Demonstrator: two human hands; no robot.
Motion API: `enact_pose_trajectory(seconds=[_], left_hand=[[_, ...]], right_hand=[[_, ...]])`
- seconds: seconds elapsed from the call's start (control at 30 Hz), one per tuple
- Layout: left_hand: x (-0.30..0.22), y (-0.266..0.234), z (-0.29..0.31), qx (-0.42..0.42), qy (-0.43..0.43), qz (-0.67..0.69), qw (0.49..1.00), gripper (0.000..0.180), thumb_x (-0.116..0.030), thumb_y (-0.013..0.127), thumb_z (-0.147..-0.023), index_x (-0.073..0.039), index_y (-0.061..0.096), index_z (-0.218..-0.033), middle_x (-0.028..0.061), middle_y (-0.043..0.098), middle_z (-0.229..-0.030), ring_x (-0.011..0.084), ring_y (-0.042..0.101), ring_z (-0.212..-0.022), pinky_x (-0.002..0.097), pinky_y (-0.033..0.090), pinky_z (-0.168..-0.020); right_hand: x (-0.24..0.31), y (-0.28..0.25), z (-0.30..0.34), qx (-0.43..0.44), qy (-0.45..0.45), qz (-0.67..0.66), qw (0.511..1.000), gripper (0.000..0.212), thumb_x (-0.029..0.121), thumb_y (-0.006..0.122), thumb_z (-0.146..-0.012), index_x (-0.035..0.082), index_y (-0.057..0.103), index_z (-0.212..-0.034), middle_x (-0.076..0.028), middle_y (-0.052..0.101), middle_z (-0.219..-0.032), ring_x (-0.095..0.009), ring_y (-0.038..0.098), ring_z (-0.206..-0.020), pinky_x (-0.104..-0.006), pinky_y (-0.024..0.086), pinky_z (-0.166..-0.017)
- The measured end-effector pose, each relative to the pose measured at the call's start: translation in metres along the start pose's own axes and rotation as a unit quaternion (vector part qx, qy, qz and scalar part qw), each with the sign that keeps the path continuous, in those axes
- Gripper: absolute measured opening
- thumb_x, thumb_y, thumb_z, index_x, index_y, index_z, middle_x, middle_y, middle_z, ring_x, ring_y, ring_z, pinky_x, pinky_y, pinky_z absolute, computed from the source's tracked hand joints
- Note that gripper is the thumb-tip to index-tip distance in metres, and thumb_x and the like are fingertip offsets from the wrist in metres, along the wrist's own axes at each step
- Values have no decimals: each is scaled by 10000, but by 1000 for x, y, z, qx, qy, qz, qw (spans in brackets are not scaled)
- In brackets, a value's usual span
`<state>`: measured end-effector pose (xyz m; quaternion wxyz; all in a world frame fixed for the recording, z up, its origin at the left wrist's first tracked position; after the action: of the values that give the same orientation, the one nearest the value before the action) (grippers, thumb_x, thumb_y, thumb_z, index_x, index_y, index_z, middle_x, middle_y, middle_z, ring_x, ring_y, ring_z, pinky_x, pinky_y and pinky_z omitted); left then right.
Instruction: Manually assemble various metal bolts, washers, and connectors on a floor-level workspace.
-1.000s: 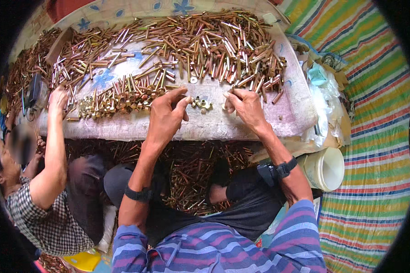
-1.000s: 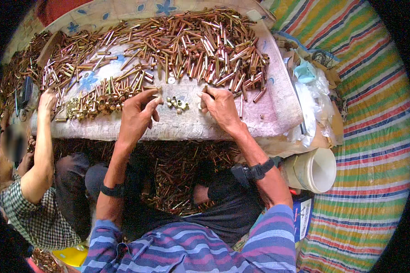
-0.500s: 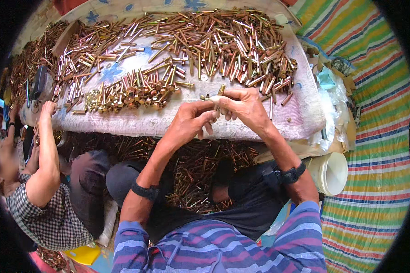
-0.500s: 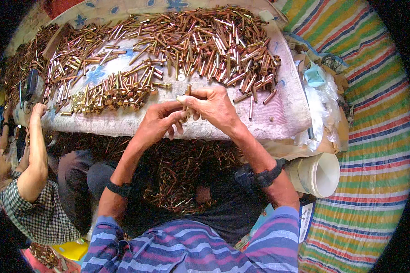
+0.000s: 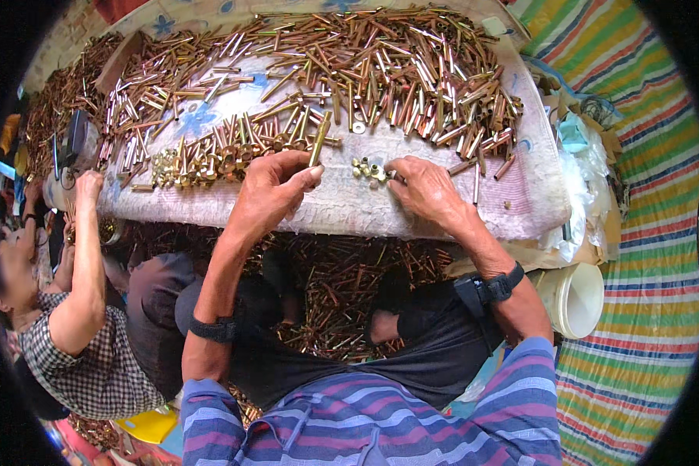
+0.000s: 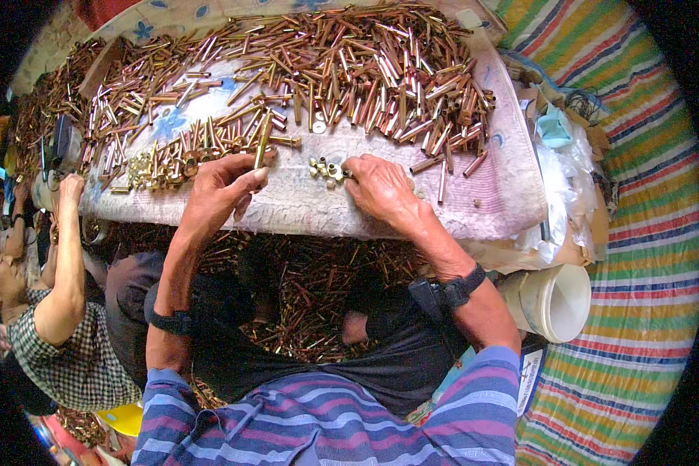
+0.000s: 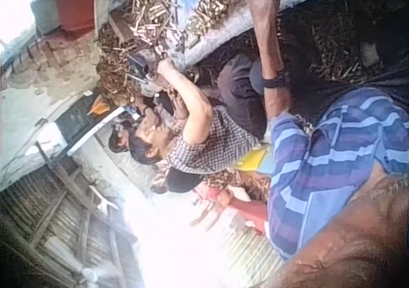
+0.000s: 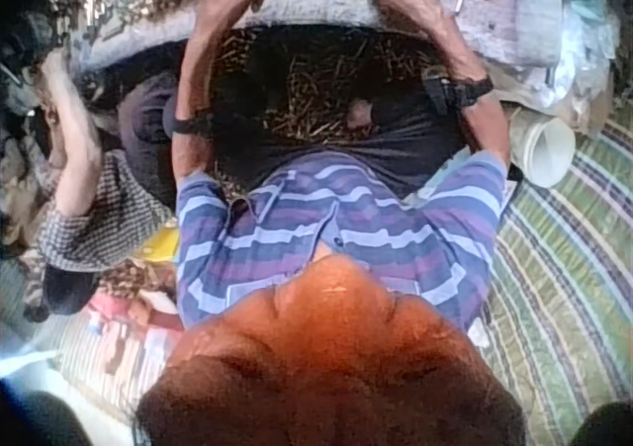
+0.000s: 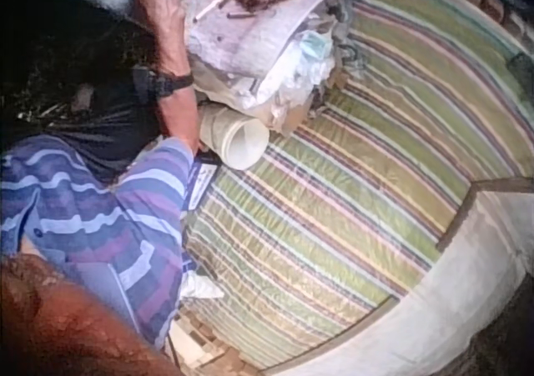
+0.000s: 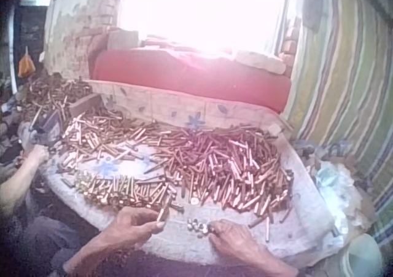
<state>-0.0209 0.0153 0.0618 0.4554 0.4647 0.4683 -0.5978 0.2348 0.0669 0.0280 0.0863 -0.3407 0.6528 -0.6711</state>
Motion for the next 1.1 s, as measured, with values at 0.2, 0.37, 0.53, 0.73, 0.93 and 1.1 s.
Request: enact_pose_trajectory(seconds=[0.2, 0.37, 0.53, 0.73, 0.93, 1.1], left_hand=[[13, 16, -2, 15, -1, -7, 1000, 244, -218, 664, -956, 8, 695, -1042, -16, 614, -734, 34, 480, -520, 213, 369, -432], [25, 32, 0, 49, -34, -13, 998, 258, -243, 631, -979, 6, 696, -1000, -18, 601, -703, 44, 524, -532, 225, 432, -449], [42, 45, 3, 57, -60, 14, 996, 287, -252, 617, -987, 10, 692, -1079, -8, 621, -730, 52, 555, -545, 226, 459, -455], [42, 49, 4, 62, -50, -43, 996, 310, -240, 634, -976, 11, 685, -1151, -9, 619, -719, 54, 548, -548, 231, 448, -470], [45, 47, 3, 51, 7, -82, 995, 284, -199, 639, -969, 7, 688, -1159, -3, 607, -678, 56, 531, -557, 249, 438, -499], [45, 45, 5, 26, 42, -111, 993, 282, -176, 640, -961, 17, 679, -1162, 14, 606, -671, 78, 525, -578, 279, 448, -543]], right_hand=[[0, 1, -4, 15, 12, -5, 1000, 242, 175, 626, -851, -13, 646, -1001, -206, 653, -925, -389, 638, -907, -451, 514, -823], [-1, -13, 0, -44, 41, -199, 978, 187, 118, 632, -858, -27, 643, -976, -191, 671, -891, -288, 702, -801, -392, 551, -732], [15, -22, -3, -7, 133, -434, 891, 145, 75, 647, -917, -38, 666, -1006, -67, 689, -877, -109, 662, -685, -228, 537, -593], [19, -30, -6, -7, 88, -439, 894, 220, 112, 686, -905, -18, 698, -1082, -38, 688, -846, -76, 634, -687, -232, 521, -615], [26, -33, -8, -23, 63, -406, 912, 235, 64, 690, -908, -7, 689, -1132, -33, 696, -866, -60, 633, -706, -219, 526, -632], [24, -34, -9, -29, 42, -375, 926, 234, 65, 690, -902, -6, 685, -1125, -55, 702, -882, -77, 652, -718, -229, 535, -638]])
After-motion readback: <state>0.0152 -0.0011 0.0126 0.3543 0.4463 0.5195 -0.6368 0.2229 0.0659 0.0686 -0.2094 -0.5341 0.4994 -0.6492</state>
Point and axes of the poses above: each hand's wrist, its own z-axis away from the middle knuckle, its own y-axis out of the palm, x = y × z, the point moved 4 cm from there along -z, towards the middle knuckle
